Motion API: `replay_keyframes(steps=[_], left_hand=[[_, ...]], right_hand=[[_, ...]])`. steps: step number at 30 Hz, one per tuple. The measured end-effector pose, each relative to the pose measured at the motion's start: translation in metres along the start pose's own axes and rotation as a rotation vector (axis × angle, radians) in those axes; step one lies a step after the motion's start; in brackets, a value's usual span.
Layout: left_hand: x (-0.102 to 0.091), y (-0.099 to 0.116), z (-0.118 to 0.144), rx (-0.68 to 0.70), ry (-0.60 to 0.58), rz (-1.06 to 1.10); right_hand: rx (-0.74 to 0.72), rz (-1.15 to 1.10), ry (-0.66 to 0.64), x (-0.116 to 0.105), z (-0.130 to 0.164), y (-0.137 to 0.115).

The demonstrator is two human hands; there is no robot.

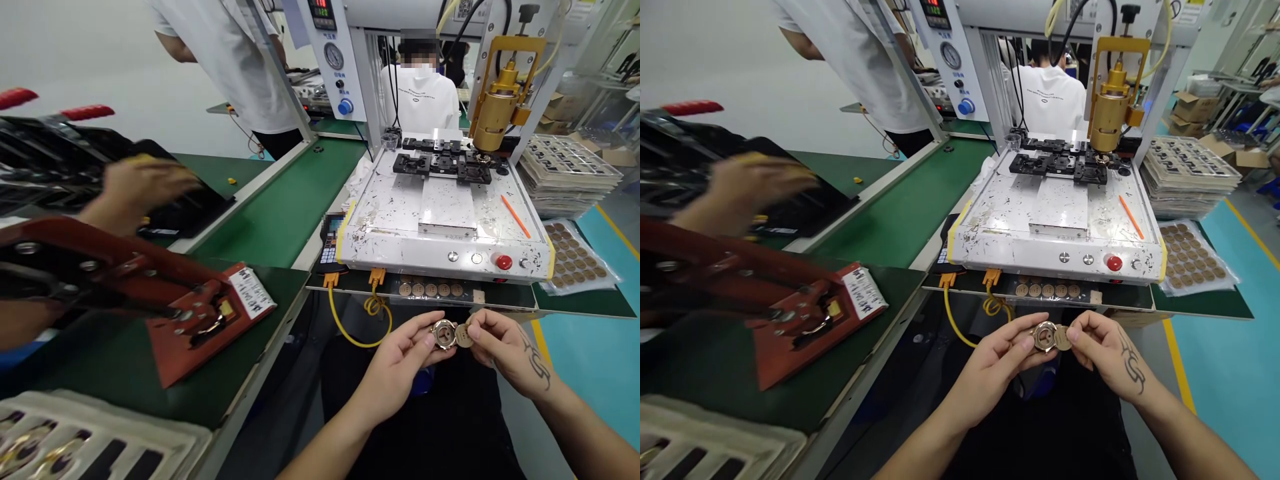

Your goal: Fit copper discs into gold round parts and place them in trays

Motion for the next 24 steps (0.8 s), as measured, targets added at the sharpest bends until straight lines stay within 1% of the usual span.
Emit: replay_keyframes(steps=[4,6,9,11,24], left_hand=[[0.003,0.001,0.001,0.021,-0.002,0.000],[0.005,0.001,0.002,0.036,-0.007,0.002],[0.006,0.001,0.003,0.052,-0.012,-0.003],[0.007,0.000,0.004,0.060,-0.012,-0.017],[0.007,-0.001,0.010,0.073,-0.007,-0.097]], right_hand=[[-0.147,0.171,0.092,0.004,0.001,-0.024],[-0.166,0.212,0.090,0.011,0.001,-0.029],[-0.159,0.213,0.054,0.021,0.001,-0.028],[-0.170,0.198,0.053,0.024,0.000,-0.027],[-0.176,0.223,0.075,0.023,0.001,-0.020]])
Point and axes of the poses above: each hand's wrist, its own z-axis away from the middle knuckle, its own x-axis out of the palm, y = z × x, the point moved 5 cm from there along -z, towards the middle knuckle, and after that the axes turned 11 degrees about z, right-handed, at the moved point
